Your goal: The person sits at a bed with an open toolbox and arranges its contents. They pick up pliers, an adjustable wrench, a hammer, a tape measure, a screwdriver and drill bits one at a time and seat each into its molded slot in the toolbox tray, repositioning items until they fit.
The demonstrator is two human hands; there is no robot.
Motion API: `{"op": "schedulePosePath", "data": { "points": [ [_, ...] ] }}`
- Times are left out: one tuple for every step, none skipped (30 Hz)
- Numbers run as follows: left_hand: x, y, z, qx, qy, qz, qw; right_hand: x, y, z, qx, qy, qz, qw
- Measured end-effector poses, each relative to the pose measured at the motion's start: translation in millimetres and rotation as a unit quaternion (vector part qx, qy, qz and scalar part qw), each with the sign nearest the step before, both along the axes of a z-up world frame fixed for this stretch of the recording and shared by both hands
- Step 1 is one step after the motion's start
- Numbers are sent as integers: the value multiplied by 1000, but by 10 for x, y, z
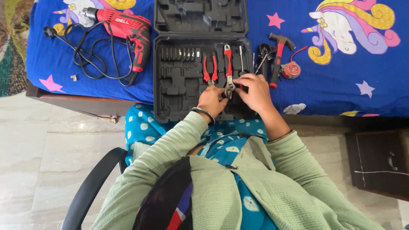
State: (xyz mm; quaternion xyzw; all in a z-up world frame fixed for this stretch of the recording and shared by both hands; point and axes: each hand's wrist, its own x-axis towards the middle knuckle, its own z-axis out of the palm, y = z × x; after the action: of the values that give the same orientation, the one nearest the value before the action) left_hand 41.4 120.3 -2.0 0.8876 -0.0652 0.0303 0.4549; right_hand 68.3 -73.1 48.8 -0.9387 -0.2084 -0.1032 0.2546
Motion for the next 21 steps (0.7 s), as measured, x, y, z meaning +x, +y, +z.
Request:
{"op": "schedulePosePath", "data": {
  "points": [
    [-22,5,24,4,-6,0,1000,-4,34,14,-22,11,-1,1000],
    [-42,-1,42,7,-11,-1,1000,-19,62,20,-51,9,-3,999],
    [-60,-5,54,10,-16,-2,1000,-35,92,19,-81,7,-6,997],
    [-79,-7,60,21,-33,-9,999,-49,115,19,-110,5,-9,994],
    [-95,-9,60,32,-50,-16,998,-62,137,13,-117,12,-10,993],
    [-97,-15,57,43,-67,-24,997,-73,153,5,-125,18,-13,992],
    [-91,-18,50,51,-72,-28,996,-80,161,-5,-133,25,-15,991],
    [-88,-21,40,60,-76,-33,995,-90,162,-18,-138,28,-17,990],
    [-82,-23,28,68,-81,-37,994,-98,159,-33,-143,32,-18,989],
    [-79,-23,18,76,-73,-42,994,-101,156,-49,-147,36,-19,988],
    [-72,-22,12,84,-66,-47,993,-99,150,-61,-147,38,-20,988],
    [-67,-20,11,92,-58,-52,993,-93,141,-70,-148,40,-21,988],
    [-62,-19,16,100,-52,-53,992,-85,133,-79,-148,43,-21,988],
    [-63,-19,21,108,-46,-55,992,-79,128,-90,-146,38,-20,988],
    [-66,-18,30,116,-39,-56,991,-71,128,-99,-144,33,-19,989],
    [-71,-18,45,117,-36,-54,991,-63,130,-104,-142,27,-19,989],
    [-83,-18,61,117,-33,-52,991,-58,138,-106,-144,30,-20,989],
    [-91,-16,77,118,-30,-49,991,-49,152,-105,-146,32,-21,988],
    [-101,-13,92,114,-35,-50,992,-44,167,-101,-148,34,-21,988],
    [-109,-5,103,110,-40,-51,992,-43,181,-95,-152,33,-21,988],
    [-106,2,113,106,-45,-52,992,-48,192,-86,-155,33,-20,987]
  ]
}}
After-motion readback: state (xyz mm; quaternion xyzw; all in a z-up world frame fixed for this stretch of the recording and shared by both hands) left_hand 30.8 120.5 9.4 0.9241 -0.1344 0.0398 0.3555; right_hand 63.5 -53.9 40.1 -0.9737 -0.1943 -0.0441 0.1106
